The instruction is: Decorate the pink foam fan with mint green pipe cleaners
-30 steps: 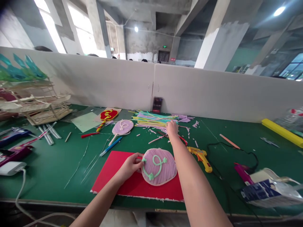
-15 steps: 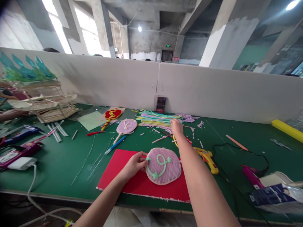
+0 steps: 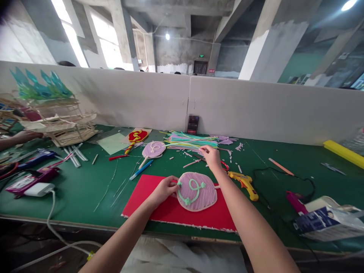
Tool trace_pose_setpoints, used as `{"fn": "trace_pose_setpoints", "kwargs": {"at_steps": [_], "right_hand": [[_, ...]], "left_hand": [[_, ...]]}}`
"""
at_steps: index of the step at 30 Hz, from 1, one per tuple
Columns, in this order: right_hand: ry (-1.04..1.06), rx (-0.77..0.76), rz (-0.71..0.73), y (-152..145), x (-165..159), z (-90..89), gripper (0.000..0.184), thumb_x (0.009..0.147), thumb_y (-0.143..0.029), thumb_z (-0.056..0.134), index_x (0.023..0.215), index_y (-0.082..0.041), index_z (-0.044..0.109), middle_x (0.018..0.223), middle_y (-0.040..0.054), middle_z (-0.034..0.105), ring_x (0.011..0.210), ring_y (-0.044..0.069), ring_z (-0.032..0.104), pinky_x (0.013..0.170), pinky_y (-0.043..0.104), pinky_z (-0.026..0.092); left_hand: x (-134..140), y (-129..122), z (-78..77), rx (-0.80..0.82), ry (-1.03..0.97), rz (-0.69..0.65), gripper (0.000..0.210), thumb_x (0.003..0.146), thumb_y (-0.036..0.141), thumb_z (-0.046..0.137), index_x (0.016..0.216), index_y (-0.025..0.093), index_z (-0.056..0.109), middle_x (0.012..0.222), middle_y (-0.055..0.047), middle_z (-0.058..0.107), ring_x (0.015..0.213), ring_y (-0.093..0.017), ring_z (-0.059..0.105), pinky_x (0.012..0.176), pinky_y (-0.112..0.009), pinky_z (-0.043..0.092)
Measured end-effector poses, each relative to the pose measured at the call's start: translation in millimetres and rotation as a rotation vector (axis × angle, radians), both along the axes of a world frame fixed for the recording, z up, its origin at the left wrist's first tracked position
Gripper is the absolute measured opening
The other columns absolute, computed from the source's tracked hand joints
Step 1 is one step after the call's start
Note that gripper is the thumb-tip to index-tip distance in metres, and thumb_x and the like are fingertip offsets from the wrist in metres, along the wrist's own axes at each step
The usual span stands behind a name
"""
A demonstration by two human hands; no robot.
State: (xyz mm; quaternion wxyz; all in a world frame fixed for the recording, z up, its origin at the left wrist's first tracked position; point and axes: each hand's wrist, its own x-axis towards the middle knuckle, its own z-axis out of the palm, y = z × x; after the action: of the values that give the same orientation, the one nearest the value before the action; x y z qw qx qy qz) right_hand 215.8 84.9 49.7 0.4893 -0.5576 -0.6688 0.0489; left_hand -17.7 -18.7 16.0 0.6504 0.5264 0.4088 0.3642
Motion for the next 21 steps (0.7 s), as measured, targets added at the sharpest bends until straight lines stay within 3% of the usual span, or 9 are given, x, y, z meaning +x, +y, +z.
{"fn": "trace_pose_setpoints", "kwargs": {"at_steps": [5,10,16,19,21], "right_hand": [[0.003,-0.058,-0.073,-45,-5,2.2,0.029,0.078,-0.045,0.054,0.081,-0.02,0.069,0.078,0.0058,0.069,0.063,0.018,0.058,0.063,0.029,0.045],[-0.179,-0.113,-0.191,-76,9,-16.0,0.025,0.082,-0.035,0.049,0.084,-0.022,0.07,0.086,0.0065,0.07,0.077,0.022,0.06,0.07,0.032,0.043],[-0.379,-0.199,-0.325,-92,18,-37.2,0.026,0.085,-0.03,0.047,0.085,-0.021,0.071,0.09,0.0098,0.068,0.084,0.025,0.056,0.073,0.034,0.038],[-0.34,-0.143,-0.362,-95,9,-37.6,0.03,0.087,-0.034,0.045,0.09,-0.019,0.071,0.098,0.0106,0.067,0.091,0.025,0.054,0.08,0.036,0.037],[-0.277,-0.093,-0.308,-95,-1,-36.4,0.032,0.088,-0.036,0.043,0.09,-0.018,0.07,0.098,0.011,0.067,0.093,0.025,0.055,0.084,0.035,0.037]], "left_hand": [[-1,-1,-1.1,0.021,0.001,0.007,0.027,0.067,0.029,0.067,0.084,0.014,0.053,0.065,0.0,0.061,0.057,-0.013,0.061,0.054,-0.023,0.049],[-2,-2,-1.4,0.07,0.021,0.021,0.03,0.066,0.032,0.068,0.085,0.013,0.054,0.065,0.0,0.061,0.058,-0.012,0.059,0.055,-0.023,0.048],[-4,-1,-4.1,0.104,0.018,0.046,0.033,0.066,0.035,0.068,0.089,0.014,0.057,0.069,-0.002,0.063,0.061,-0.012,0.059,0.057,-0.023,0.048],[-4,1,-6.3,0.124,0.008,0.034,0.035,0.067,0.037,0.067,0.092,0.014,0.057,0.072,-0.002,0.063,0.063,-0.013,0.059,0.058,-0.023,0.048],[-4,1,-7.2,0.134,0.002,0.034,0.037,0.068,0.038,0.067,0.094,0.014,0.057,0.071,-0.002,0.062,0.063,-0.012,0.058,0.058,-0.023,0.048]]}}
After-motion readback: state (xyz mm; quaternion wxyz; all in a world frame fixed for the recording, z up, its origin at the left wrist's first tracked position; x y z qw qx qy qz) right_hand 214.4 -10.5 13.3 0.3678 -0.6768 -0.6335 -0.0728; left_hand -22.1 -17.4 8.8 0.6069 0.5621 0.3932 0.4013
